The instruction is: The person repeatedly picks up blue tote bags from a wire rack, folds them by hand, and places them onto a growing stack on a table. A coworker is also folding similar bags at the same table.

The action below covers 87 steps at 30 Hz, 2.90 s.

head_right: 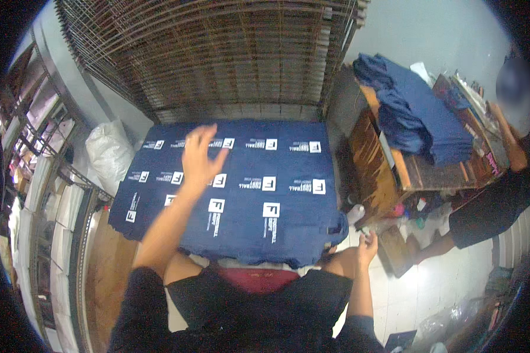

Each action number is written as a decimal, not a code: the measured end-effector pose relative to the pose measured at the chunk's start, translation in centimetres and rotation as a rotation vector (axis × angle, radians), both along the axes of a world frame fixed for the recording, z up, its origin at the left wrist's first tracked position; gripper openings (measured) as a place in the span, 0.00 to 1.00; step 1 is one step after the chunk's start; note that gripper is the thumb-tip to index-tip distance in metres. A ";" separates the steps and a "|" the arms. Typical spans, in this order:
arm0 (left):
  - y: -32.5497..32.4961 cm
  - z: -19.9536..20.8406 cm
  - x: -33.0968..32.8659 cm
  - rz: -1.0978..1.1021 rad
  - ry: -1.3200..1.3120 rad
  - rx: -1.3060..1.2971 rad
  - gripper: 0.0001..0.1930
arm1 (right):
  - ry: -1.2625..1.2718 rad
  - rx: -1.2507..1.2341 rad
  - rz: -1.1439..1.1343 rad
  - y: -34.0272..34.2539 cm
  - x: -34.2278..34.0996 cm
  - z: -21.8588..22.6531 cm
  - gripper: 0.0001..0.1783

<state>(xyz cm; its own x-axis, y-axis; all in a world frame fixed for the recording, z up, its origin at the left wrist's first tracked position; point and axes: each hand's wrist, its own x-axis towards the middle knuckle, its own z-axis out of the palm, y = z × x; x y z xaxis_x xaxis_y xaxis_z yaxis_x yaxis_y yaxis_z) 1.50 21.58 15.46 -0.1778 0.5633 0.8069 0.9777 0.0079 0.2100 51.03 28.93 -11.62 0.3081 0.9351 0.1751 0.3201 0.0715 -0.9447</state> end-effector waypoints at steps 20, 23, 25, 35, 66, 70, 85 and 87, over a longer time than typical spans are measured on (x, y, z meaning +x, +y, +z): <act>17.3 21.0 -6.1 0.097 0.434 -0.120 0.26 | -0.057 0.168 -0.180 -2.9 7.1 12.0 0.12; 17.2 20.8 -7.2 -0.002 0.365 -0.053 0.24 | -0.014 0.236 -0.127 -1.4 5.9 14.5 0.13; 16.7 20.8 -6.3 0.020 0.323 -0.143 0.22 | -0.003 0.264 -0.103 -0.4 6.1 16.1 0.14; 0.2 7.4 2.0 0.016 0.258 -0.193 0.11 | -0.049 0.472 -0.196 14.3 8.9 32.2 0.25; -10.6 -0.6 24.1 -1.504 -0.891 -0.652 0.42 | 0.206 0.725 0.317 -3.5 -11.3 40.3 0.32; -8.4 2.1 21.4 -1.249 -1.872 -0.254 0.41 | 0.152 0.605 0.511 -10.7 -19.1 35.7 0.36; -0.5 5.0 -25.6 -0.281 -1.696 0.324 0.06 | -0.129 -0.064 0.943 -10.3 -20.7 24.2 0.40; 1.1 6.9 -30.2 -0.219 -1.634 0.352 0.06 | -0.227 -0.145 0.781 -8.7 -16.5 21.3 0.37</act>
